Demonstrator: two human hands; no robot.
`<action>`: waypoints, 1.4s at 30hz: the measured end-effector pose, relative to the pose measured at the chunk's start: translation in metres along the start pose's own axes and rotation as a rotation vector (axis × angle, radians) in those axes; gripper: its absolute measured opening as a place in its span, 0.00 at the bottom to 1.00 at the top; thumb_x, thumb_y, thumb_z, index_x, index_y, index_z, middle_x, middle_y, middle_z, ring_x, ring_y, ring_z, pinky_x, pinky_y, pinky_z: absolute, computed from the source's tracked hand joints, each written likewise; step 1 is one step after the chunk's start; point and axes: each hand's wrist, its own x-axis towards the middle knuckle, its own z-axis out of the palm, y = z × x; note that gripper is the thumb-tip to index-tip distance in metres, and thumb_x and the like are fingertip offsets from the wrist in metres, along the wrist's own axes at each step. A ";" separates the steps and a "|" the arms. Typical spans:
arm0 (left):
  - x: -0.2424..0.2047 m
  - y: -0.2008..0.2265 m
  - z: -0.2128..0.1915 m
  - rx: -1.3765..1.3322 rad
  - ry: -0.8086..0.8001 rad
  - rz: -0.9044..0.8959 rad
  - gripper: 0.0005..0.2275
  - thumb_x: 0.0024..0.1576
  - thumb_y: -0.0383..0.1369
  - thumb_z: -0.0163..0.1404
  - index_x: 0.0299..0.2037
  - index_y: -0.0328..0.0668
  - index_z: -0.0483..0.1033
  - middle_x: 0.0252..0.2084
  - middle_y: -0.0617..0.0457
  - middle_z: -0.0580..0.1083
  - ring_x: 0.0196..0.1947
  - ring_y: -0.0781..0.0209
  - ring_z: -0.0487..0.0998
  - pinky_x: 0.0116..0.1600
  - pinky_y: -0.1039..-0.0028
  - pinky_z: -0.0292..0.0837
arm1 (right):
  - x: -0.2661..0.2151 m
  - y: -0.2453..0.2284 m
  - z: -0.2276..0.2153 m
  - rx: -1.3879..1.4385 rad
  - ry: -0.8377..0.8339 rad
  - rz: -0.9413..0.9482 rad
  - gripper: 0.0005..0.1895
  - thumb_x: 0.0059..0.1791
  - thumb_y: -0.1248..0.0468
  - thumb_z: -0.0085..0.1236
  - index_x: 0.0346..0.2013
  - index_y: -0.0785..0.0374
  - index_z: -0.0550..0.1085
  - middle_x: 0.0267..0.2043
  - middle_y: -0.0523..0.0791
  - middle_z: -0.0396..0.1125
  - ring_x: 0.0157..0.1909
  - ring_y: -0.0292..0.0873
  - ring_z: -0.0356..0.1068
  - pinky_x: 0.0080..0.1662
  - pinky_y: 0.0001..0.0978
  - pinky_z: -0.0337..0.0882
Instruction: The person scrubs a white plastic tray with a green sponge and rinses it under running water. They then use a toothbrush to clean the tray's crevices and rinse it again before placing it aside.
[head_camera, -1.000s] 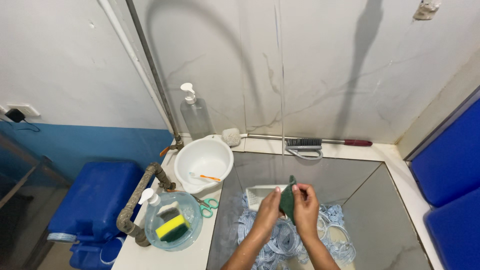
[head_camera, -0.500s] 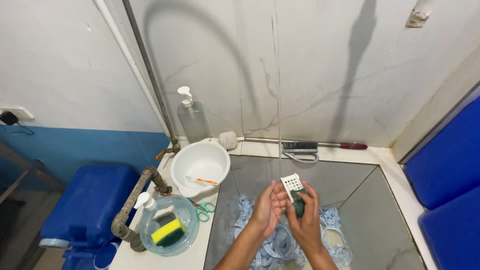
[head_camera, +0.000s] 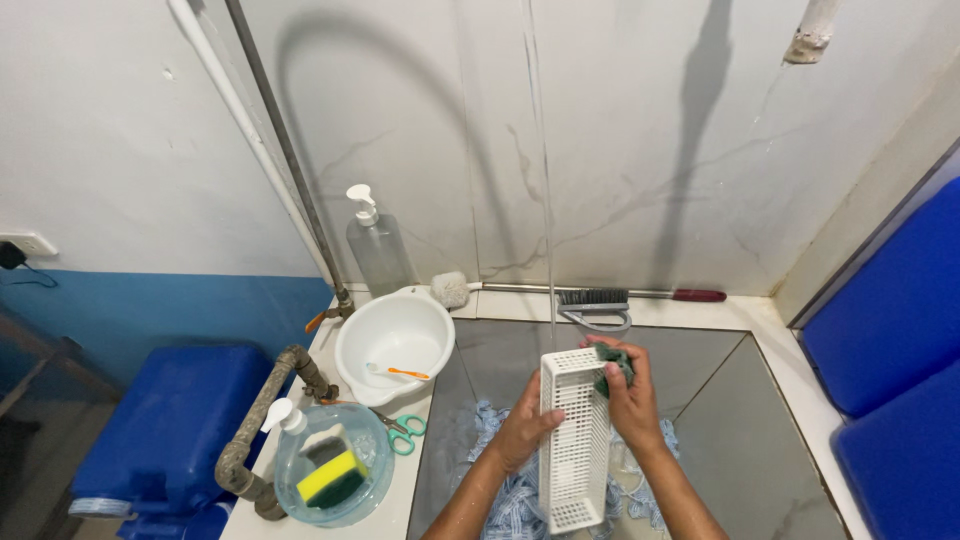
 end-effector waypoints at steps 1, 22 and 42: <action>-0.001 -0.003 0.002 -0.110 0.000 -0.008 0.44 0.49 0.47 0.61 0.74 0.51 0.49 0.66 0.46 0.67 0.66 0.53 0.69 0.70 0.60 0.64 | 0.002 0.001 0.004 -0.024 0.039 0.044 0.13 0.59 0.60 0.43 0.55 0.64 0.62 0.59 0.52 0.69 0.60 0.46 0.70 0.60 0.36 0.71; 0.092 -0.021 -0.047 0.633 0.304 0.011 0.53 0.41 0.36 0.64 0.72 0.47 0.34 0.64 0.34 0.63 0.64 0.38 0.72 0.66 0.60 0.67 | 0.060 0.077 0.006 -0.543 0.042 0.645 0.24 0.58 0.50 0.44 0.39 0.72 0.75 0.31 0.50 0.73 0.34 0.44 0.69 0.40 0.38 0.70; 0.217 -0.010 -0.084 1.251 0.343 -0.544 0.36 0.42 0.46 0.62 0.62 0.41 0.72 0.63 0.27 0.63 0.60 0.34 0.70 0.63 0.59 0.70 | -0.157 0.105 -0.132 -0.152 0.330 1.129 0.24 0.53 0.49 0.48 0.45 0.70 0.74 0.37 0.49 0.70 0.38 0.43 0.70 0.43 0.40 0.75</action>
